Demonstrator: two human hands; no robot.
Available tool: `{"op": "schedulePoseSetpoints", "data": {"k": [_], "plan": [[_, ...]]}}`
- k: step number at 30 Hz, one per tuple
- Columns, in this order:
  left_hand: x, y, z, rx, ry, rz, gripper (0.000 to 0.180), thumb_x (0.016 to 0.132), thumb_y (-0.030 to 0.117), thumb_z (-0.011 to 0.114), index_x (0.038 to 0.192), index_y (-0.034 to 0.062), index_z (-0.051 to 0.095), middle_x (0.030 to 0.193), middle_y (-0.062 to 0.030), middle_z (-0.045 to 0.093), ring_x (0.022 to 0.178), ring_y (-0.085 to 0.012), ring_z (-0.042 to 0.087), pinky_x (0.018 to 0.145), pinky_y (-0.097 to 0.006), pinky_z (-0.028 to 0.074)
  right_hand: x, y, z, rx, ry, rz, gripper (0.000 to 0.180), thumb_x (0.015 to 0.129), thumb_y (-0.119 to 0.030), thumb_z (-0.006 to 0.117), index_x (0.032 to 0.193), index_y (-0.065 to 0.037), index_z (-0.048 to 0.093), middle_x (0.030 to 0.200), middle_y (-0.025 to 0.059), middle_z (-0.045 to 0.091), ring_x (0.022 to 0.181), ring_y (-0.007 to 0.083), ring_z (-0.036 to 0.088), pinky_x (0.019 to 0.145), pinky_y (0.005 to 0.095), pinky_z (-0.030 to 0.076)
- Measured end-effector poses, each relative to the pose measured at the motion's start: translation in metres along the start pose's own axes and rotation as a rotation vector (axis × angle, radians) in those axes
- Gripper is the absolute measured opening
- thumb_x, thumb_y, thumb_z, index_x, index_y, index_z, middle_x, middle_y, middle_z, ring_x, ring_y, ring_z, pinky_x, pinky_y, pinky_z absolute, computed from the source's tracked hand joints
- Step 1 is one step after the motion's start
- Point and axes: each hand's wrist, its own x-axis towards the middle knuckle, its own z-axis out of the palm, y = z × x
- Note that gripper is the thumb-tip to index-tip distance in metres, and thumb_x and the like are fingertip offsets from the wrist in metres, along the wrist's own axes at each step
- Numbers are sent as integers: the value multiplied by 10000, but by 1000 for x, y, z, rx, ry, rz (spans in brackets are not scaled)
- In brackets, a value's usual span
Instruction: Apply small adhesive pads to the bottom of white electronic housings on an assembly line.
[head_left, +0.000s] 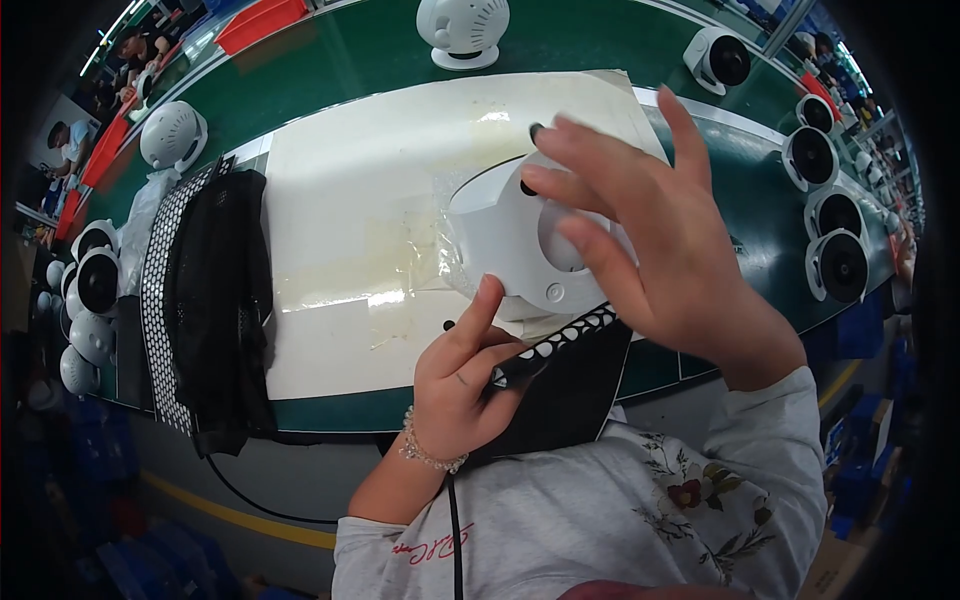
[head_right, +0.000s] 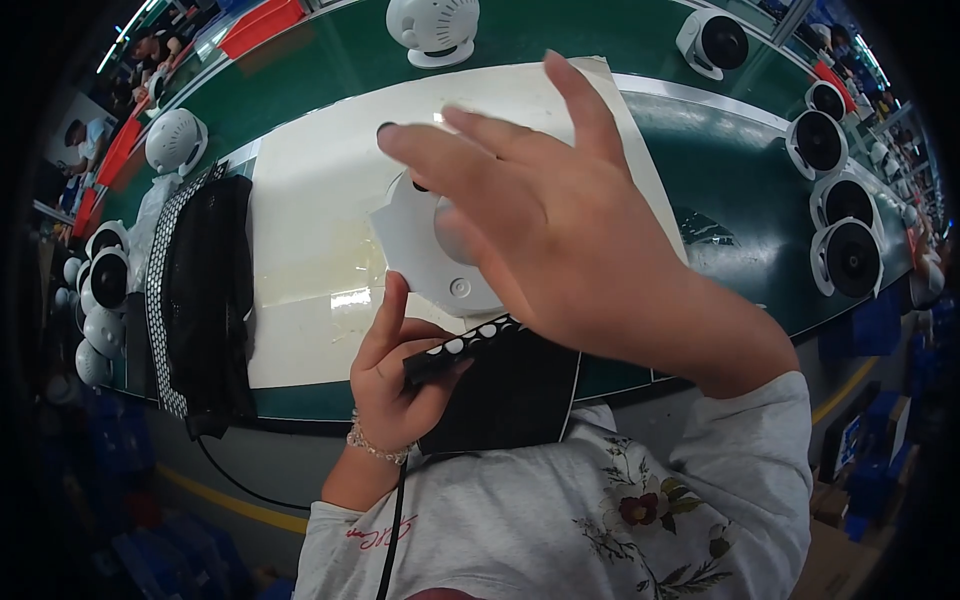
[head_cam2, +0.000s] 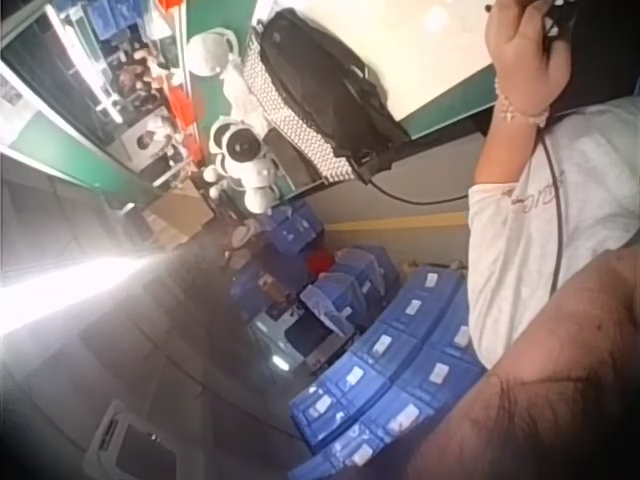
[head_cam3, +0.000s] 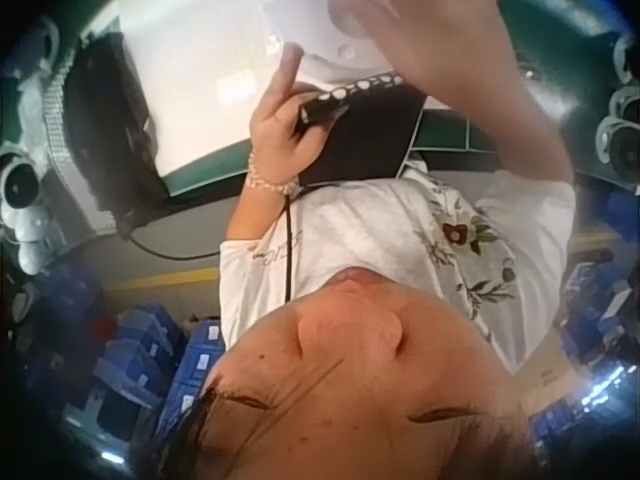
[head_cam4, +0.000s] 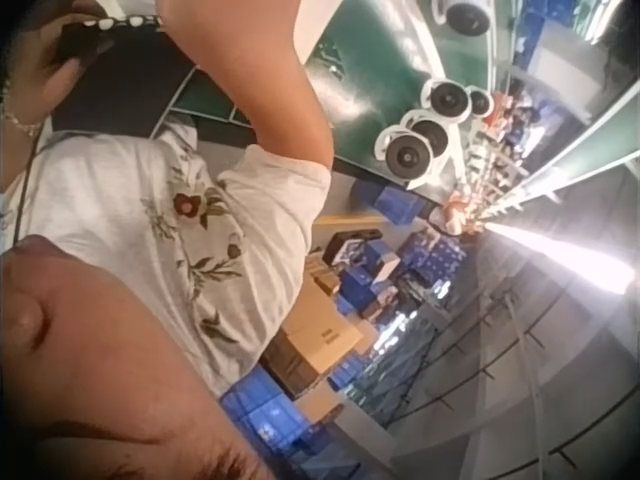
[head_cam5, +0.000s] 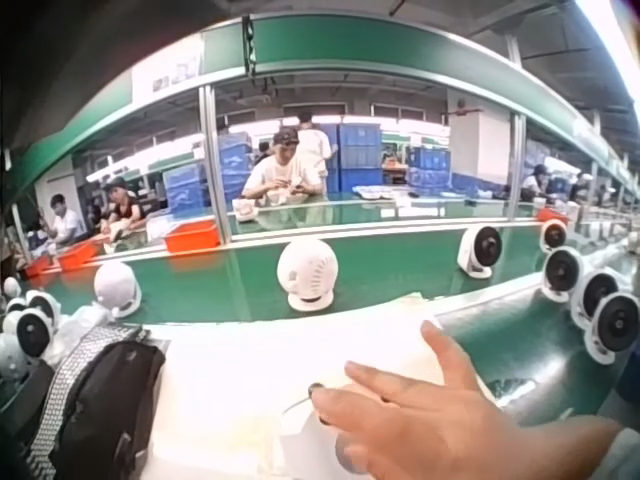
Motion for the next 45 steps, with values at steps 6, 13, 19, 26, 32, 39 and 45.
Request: {"op": "schedulePoseSetpoints", "data": {"k": [6,13,19,26,32,39,45], "plan": [[-2,3,-1,-3,-41,-65,213,595,-64,682,769,-10,573,1326,-249,330,731,-178,614,666,-262,494,-29,3,13,171,152,78,203,752,-122,640,940,-65,587,1343,176,346,1310,354,173,1031,452,156],[1,4,0,-7,-34,-50,222,606,-72,677,776,-9,549,1322,-257,330,776,-190,619,679,-271,494,-36,-9,22,363,45,270,50,761,-100,623,790,-59,620,1393,171,259,1330,352,64,1018,412,203],[2,4,1,-11,3,-19,266,601,-78,677,804,-11,519,1308,-267,346,786,-190,614,694,-276,490,-38,-15,19,174,53,233,80,761,-133,621,808,-71,641,1361,181,317,1320,352,123,1016,410,176],[2,3,2,-33,22,-31,271,602,-76,676,815,-9,522,1304,-271,349,761,-183,607,685,-271,488,-51,-15,22,-349,114,1,231,817,-308,551,917,-134,666,1306,174,396,1283,351,226,1023,447,83],[3,2,4,-53,60,-12,239,615,-67,670,806,-22,534,1278,-241,402,739,-193,621,654,-267,497,-61,-23,21,-466,110,40,325,815,-400,539,1010,-157,633,1251,133,454,1256,354,266,1011,459,127],[-3,-2,4,-23,41,66,289,561,-65,679,815,4,558,1264,-222,429,763,-216,589,658,-286,485,-72,-19,17,-17,75,49,195,636,-111,697,822,-97,639,1244,96,456,1243,366,275,968,440,252],[-2,1,5,0,28,46,280,560,-59,687,807,8,571,1266,-210,432,778,-219,581,656,-285,481,-75,-14,15,96,74,106,82,699,-102,648,733,-96,573,1272,78,442,1262,296,272,959,418,227]]}}
